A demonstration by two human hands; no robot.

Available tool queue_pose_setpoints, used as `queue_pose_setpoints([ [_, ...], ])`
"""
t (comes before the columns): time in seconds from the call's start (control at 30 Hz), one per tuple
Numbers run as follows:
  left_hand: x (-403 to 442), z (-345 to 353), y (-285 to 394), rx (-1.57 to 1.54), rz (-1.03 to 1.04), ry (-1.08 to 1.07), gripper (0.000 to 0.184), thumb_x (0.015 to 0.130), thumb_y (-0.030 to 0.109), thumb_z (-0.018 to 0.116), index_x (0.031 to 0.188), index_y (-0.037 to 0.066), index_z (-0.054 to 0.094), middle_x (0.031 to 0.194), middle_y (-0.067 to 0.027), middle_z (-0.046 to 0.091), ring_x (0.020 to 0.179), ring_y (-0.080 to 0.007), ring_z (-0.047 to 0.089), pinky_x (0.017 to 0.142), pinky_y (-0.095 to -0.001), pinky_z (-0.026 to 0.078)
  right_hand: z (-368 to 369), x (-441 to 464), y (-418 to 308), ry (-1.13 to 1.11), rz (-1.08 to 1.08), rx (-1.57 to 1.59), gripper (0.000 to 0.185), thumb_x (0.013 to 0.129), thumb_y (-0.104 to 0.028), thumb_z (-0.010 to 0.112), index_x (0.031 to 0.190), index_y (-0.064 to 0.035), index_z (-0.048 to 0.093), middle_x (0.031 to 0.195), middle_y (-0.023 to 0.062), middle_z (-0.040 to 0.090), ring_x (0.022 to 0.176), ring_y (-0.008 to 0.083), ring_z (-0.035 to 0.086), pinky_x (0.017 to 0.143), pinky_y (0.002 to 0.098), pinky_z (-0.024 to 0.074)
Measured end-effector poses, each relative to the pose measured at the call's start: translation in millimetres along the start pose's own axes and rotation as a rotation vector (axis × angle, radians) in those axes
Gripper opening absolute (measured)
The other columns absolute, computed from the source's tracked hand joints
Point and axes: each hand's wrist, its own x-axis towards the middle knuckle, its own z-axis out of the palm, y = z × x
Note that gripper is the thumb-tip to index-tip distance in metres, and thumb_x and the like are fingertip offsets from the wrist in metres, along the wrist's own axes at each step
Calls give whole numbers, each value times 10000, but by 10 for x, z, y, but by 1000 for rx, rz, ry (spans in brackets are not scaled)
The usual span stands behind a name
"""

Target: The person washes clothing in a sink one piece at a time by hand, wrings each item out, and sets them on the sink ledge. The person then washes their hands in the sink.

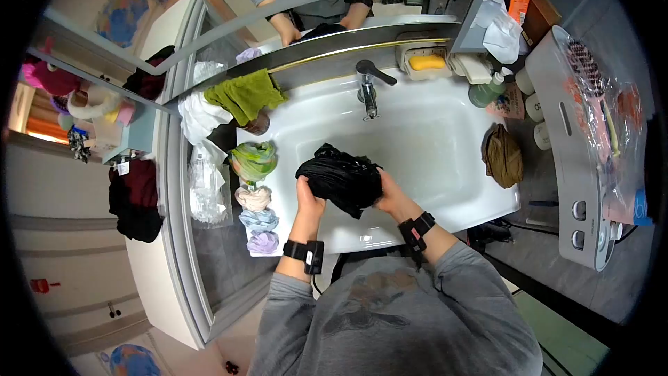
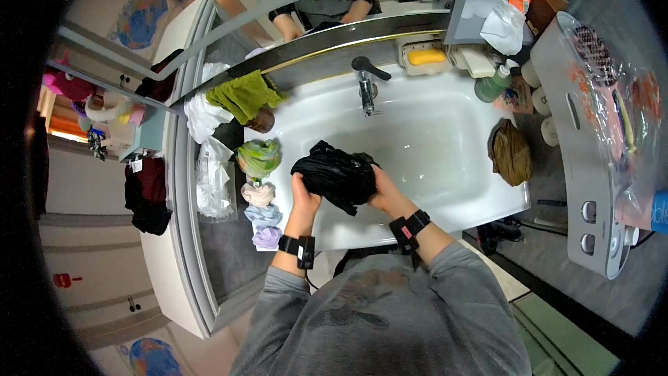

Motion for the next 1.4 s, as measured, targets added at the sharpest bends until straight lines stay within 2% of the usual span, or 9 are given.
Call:
queue_pose_setpoints([
  [0.33, 92, -2, -218, -113, -350, -25, 447, 831, 360, 327, 1074, 24, 493, 1062, -141, 523, 972, -276, 508, 855, -401, 413, 240, -165, -95, -70, 225, -209, 275, 846, -247, 424, 979, -40, 545, 934, 64, 584, 820, 147, 575, 729, 315, 489],
  [0.53, 38, 298, -206, 32, 15, 112, 330, 847, 223, 355, 1086, 35, 484, 1035, -126, 528, 978, -248, 505, 853, -364, 417, -90, -135, -189, 52, 292, -370, 351, 847, -331, 414, 993, -36, 536, 938, 72, 579, 878, 174, 559, 780, 380, 461],
  [0.63, 31, 360, -97, 405, 206, -15, 274, 797, 86, 407, 1050, 43, 503, 987, -99, 542, 950, -230, 517, 856, -330, 405, -390, -171, -113, 101, 322, -417, 481, 841, -453, 356, 1155, -97, 436, 1135, 106, 485, 1052, 263, 465, 853, 543, 359],
  [0.7, 25, 451, -85, 950, 658, -172, 246, 719, 39, 465, 952, 34, 543, 907, -88, 562, 874, -225, 537, 805, -308, 410, -464, -181, -16, 34, 286, -248, 529, 830, -506, 328, 1189, -125, 403, 1179, 102, 447, 1093, 278, 421, 861, 578, 317],
  [0.93, -94, 622, -107, 1186, 680, -494, 205, 587, 27, 586, 791, 37, 563, 795, -97, 575, 742, -251, 554, 682, -300, 436, 17, -265, 47, -165, 180, -112, 823, 691, -741, 213, 1277, -168, 288, 1267, 67, 365, 1135, 291, 374, 898, 573, 277],
  [1.0, -87, 593, -129, 1191, 684, -482, 196, 587, 60, 613, 772, 36, 552, 768, -93, 567, 720, -232, 551, 669, -284, 432, -112, -188, 133, -197, 180, -4, 695, 770, -643, 286, 1261, -151, 307, 1251, 67, 381, 1115, 266, 397, 912, 518, 305],
  [1.07, -128, 585, -138, 1048, 559, -413, 186, 601, 75, 623, 761, 28, 541, 742, -79, 554, 715, -196, 540, 667, -273, 425, -214, -109, 252, -238, -93, -487, 529, 832, -494, 368, 1217, -131, 360, 1219, 64, 410, 1085, 228, 425, 922, 433, 333],
  [1.27, -127, 522, -192, 782, 523, -146, 185, 761, 194, 483, 765, 11, 508, 755, -48, 526, 728, -135, 497, 700, -264, 401, -91, -10, 297, -38, 101, -26, 389, 851, -356, 418, 1120, -77, 453, 1066, 47, 521, 945, 178, 519, 811, 329, 444],
  [1.4, 100, 133, -205, 515, 383, -15, 220, 803, 171, 377, 864, -2, 499, 826, -66, 543, 788, -145, 522, 726, -271, 429, 165, -53, 188, 109, -74, -111, 351, 833, -275, 478, 1099, -46, 465, 991, 44, 550, 879, 159, 542, 742, 298, 469],
])
